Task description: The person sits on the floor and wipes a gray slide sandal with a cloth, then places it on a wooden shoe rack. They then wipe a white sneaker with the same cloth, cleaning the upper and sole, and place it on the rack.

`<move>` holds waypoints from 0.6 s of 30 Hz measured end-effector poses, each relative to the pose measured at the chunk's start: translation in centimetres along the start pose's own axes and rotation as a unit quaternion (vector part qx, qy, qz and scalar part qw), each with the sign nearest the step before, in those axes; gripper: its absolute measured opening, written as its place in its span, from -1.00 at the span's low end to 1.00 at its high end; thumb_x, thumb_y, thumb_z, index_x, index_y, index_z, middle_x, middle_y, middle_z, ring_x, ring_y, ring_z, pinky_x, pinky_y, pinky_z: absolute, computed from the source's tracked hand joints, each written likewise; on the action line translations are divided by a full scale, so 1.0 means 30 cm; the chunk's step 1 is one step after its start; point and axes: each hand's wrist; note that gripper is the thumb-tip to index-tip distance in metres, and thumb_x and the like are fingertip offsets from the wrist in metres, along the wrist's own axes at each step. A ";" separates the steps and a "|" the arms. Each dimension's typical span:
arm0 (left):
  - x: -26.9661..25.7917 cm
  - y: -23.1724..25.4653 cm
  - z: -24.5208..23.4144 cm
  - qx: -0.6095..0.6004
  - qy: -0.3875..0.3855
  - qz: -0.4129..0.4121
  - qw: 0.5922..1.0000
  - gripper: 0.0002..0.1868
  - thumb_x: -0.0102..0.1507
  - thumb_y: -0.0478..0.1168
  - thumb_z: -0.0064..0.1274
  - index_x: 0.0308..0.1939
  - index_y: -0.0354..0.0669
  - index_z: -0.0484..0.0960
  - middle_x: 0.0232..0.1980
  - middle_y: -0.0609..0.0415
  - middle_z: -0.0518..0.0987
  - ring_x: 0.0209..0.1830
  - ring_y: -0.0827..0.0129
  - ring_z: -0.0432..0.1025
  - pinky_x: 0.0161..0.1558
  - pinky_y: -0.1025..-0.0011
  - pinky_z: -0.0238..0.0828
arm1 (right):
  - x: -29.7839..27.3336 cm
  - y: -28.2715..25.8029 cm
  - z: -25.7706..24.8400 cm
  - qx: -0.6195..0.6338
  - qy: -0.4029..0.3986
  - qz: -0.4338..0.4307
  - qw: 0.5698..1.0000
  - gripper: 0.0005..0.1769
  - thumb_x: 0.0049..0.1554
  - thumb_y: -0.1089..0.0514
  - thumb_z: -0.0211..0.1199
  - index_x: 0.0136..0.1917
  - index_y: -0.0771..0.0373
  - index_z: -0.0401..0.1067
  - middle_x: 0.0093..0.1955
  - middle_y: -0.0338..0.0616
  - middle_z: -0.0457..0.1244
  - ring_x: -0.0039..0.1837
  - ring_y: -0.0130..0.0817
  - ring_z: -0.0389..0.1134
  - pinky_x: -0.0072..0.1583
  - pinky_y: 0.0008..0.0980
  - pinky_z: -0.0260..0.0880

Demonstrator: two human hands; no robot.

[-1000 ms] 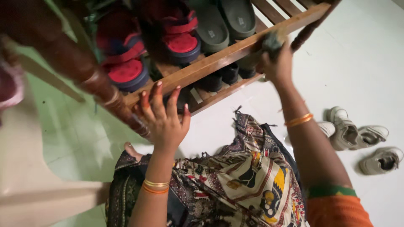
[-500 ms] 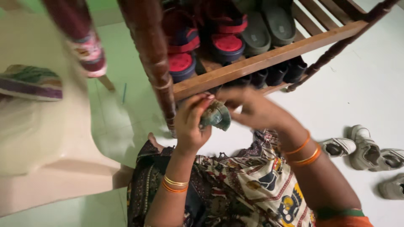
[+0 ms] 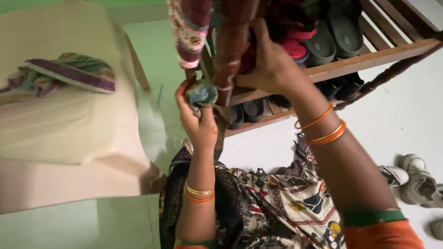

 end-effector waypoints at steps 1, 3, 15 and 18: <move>0.001 0.000 -0.008 -0.003 -0.006 -0.010 1.000 -0.56 0.43 -0.39 -0.02 0.39 -0.25 0.31 0.33 -0.03 0.48 0.36 0.27 0.42 0.45 0.31 0.32 | 0.003 0.011 -0.002 0.001 0.008 -0.022 1.000 0.22 -0.10 0.03 0.66 0.52 0.21 -0.16 0.14 0.16 0.37 0.15 0.12 0.45 0.12 -0.09 0.46; 0.012 -0.004 -0.021 -0.013 -0.016 -0.023 1.000 -0.58 0.44 -0.35 0.00 0.38 -0.27 0.35 0.31 -0.04 0.51 0.34 0.29 0.43 0.43 0.34 0.30 | 0.008 0.034 -0.007 0.000 0.024 -0.068 0.997 0.20 -0.10 0.07 0.67 0.49 0.24 -0.15 0.14 0.15 0.37 0.15 0.04 0.47 0.11 -0.13 0.48; 0.002 0.015 0.007 0.005 0.012 -0.008 1.000 -0.61 0.40 -0.39 0.04 0.30 -0.31 0.38 0.26 -0.07 0.54 0.27 0.30 0.48 0.38 0.34 0.40 | -0.048 -0.013 -0.065 -0.009 0.001 -0.031 0.999 0.22 0.01 0.08 0.62 0.64 0.17 -0.18 -0.06 0.02 0.32 -0.12 -0.11 0.39 -0.05 -0.20 0.41; -0.018 0.063 0.021 0.088 0.032 0.049 0.994 -0.56 0.32 -0.43 0.03 0.29 -0.29 0.41 0.26 -0.10 0.52 0.25 0.24 0.50 0.37 0.34 0.45 | -0.123 -0.052 -0.118 -0.056 0.180 -0.158 0.969 0.01 0.03 0.26 0.58 0.52 0.09 -0.03 0.13 0.09 0.33 0.03 -0.05 0.40 0.03 -0.18 0.49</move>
Point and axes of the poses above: each hand's wrist, its own x-axis towards the middle knuckle, its own z-axis out of the palm, y = z × x
